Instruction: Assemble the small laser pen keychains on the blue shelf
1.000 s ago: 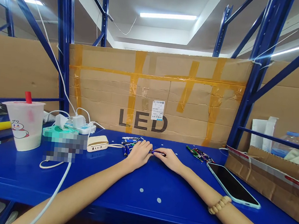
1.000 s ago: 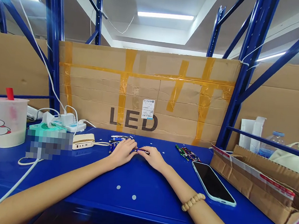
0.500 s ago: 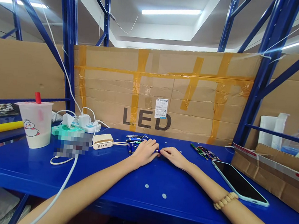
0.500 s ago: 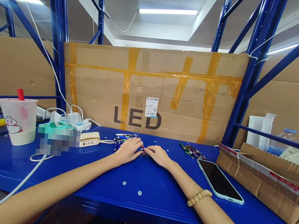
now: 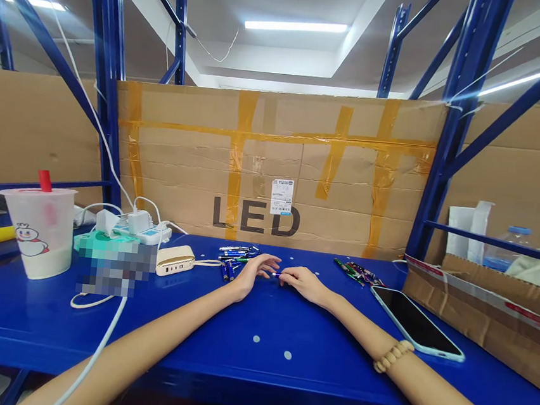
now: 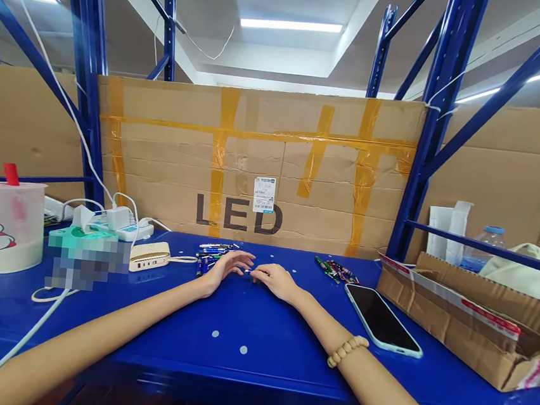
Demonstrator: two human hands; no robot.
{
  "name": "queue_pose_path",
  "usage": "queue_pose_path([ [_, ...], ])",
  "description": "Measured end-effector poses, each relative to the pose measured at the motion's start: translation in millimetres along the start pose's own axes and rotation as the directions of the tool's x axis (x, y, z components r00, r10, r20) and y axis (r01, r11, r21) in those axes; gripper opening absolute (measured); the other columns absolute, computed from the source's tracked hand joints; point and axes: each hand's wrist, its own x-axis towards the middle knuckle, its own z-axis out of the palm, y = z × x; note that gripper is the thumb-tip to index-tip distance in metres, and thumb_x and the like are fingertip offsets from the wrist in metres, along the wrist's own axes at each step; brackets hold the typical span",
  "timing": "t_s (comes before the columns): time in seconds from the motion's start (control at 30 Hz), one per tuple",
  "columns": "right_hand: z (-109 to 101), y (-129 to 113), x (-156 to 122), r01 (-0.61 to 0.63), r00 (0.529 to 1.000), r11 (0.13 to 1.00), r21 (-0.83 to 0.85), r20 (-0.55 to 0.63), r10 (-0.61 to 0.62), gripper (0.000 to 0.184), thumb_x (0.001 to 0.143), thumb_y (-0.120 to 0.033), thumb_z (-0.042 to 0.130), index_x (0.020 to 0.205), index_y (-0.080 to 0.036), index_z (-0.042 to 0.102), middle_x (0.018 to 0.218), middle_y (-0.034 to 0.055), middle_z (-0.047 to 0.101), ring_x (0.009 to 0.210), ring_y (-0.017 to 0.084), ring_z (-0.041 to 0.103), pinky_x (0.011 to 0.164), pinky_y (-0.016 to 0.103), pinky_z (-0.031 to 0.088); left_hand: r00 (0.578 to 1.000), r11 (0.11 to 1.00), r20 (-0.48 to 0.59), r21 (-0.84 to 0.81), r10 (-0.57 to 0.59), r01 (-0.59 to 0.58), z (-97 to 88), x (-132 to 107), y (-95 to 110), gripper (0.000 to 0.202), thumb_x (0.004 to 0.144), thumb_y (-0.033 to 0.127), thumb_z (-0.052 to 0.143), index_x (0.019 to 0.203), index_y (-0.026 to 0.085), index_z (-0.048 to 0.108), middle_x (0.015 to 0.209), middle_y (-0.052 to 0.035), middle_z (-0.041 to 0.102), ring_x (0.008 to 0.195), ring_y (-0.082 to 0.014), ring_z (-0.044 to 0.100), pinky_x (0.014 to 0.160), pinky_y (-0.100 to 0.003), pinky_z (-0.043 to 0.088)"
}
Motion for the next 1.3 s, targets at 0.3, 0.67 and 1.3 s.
queue_pose_path([
  [0.3,0,-1,-1,0.023,1.0,1.0,0.002,0.016,-0.023,0.037,0.088,-0.037,0.037,0.072,-0.018,0.064,0.075,0.0015,0.064,0.071,0.015,0.055,0.066,0.024,0.038,0.985,0.989,-0.117,-0.095,-0.127,0.116,-3.0,7,-10,0.048,0.084,0.036,0.022,0.087,0.011,0.062,0.088,-0.0098,0.063,0.078,-0.0174,0.061,0.069,-0.028,0.045],
  [0.67,-2,-4,-2,-0.031,0.999,0.999,-0.041,0.015,0.031,0.037,0.087,-0.042,0.04,0.07,-0.019,0.064,0.071,0.001,0.062,0.066,0.015,0.052,0.06,0.024,0.035,0.976,0.986,-0.171,-0.119,-0.136,0.116,-1.6,7,-9,0.042,0.083,0.036,0.025,0.076,0.012,0.059,0.08,-0.0082,0.061,0.07,-0.0164,0.058,0.062,-0.026,0.043],
  [1.3,-3,-3,-1,-0.027,0.999,0.999,-0.022,0.018,0.027,0.034,0.087,-0.04,0.041,0.074,-0.019,0.064,0.077,0.0016,0.066,0.072,0.016,0.055,0.064,0.025,0.036,0.969,0.982,-0.203,-0.151,-0.143,0.113,-0.8,9,-13,0.039,0.082,0.034,0.029,0.068,0.013,0.058,0.07,-0.0049,0.057,0.059,-0.0128,0.052,0.055,-0.023,0.036],
])
